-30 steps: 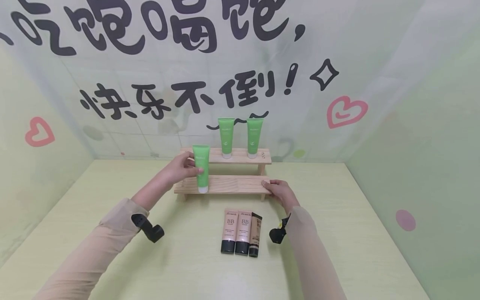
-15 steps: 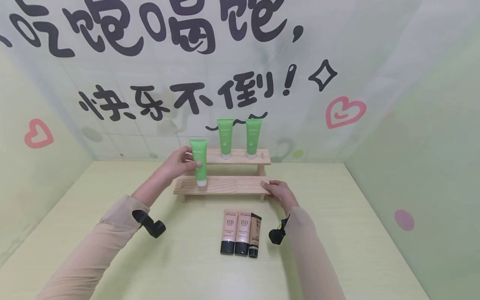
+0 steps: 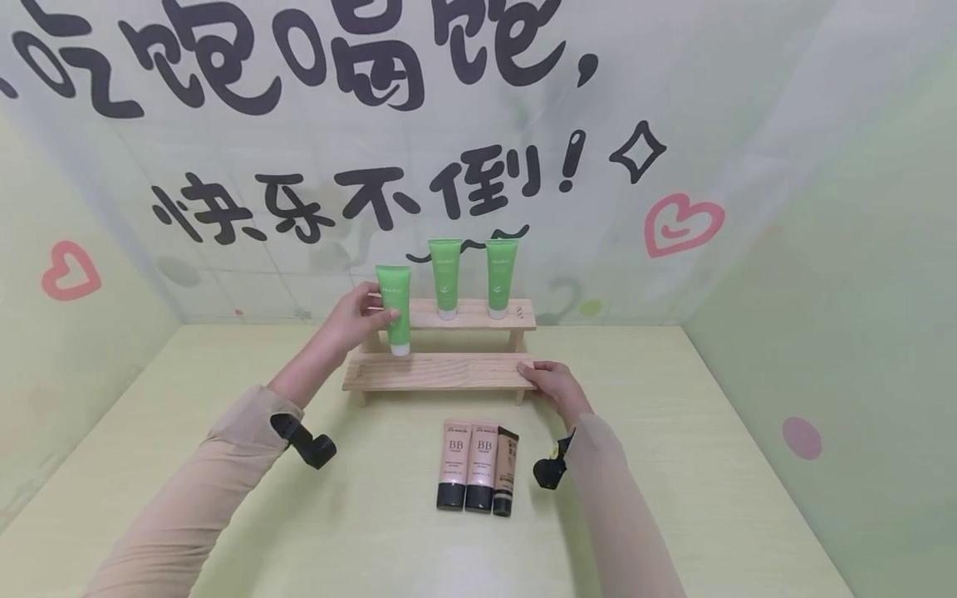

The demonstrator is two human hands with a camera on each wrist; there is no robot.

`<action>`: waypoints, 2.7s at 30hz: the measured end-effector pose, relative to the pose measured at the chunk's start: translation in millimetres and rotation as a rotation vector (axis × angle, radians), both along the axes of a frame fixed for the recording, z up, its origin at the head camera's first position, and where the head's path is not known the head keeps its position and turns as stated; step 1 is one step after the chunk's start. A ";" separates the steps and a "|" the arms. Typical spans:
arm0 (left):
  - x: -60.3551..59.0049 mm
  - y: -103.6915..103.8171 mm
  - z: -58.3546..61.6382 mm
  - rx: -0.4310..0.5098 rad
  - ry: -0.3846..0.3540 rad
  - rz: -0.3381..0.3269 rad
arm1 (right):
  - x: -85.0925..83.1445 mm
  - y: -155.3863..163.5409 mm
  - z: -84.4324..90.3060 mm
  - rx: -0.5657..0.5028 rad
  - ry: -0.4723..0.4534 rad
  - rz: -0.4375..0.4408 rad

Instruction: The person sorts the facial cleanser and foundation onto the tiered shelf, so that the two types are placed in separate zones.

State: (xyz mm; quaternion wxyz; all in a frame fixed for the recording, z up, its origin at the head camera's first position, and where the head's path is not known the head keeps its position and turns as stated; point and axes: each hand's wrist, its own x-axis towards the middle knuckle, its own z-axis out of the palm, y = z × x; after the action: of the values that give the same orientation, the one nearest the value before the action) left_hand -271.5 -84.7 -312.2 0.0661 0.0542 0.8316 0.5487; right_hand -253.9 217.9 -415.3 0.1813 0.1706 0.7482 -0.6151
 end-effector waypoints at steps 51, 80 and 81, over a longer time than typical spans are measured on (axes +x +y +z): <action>-39.9 1.6 -17.6 0.108 0.189 0.171 | -1.6 2.1 -5.9 0.001 0.004 0.008; -16.0 -20.4 -36.1 0.100 0.046 0.184 | -0.7 1.9 -5.6 0.006 0.014 0.009; -14.3 -21.1 -37.0 0.094 0.039 0.181 | -0.9 2.1 -5.6 0.001 0.014 0.010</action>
State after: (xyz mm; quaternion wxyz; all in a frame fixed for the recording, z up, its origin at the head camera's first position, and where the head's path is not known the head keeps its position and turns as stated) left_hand -285.8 -105.9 -349.2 -0.0028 -0.0074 0.8077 0.5895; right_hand -254.8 220.0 -421.0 0.1788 0.1627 0.7505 -0.6150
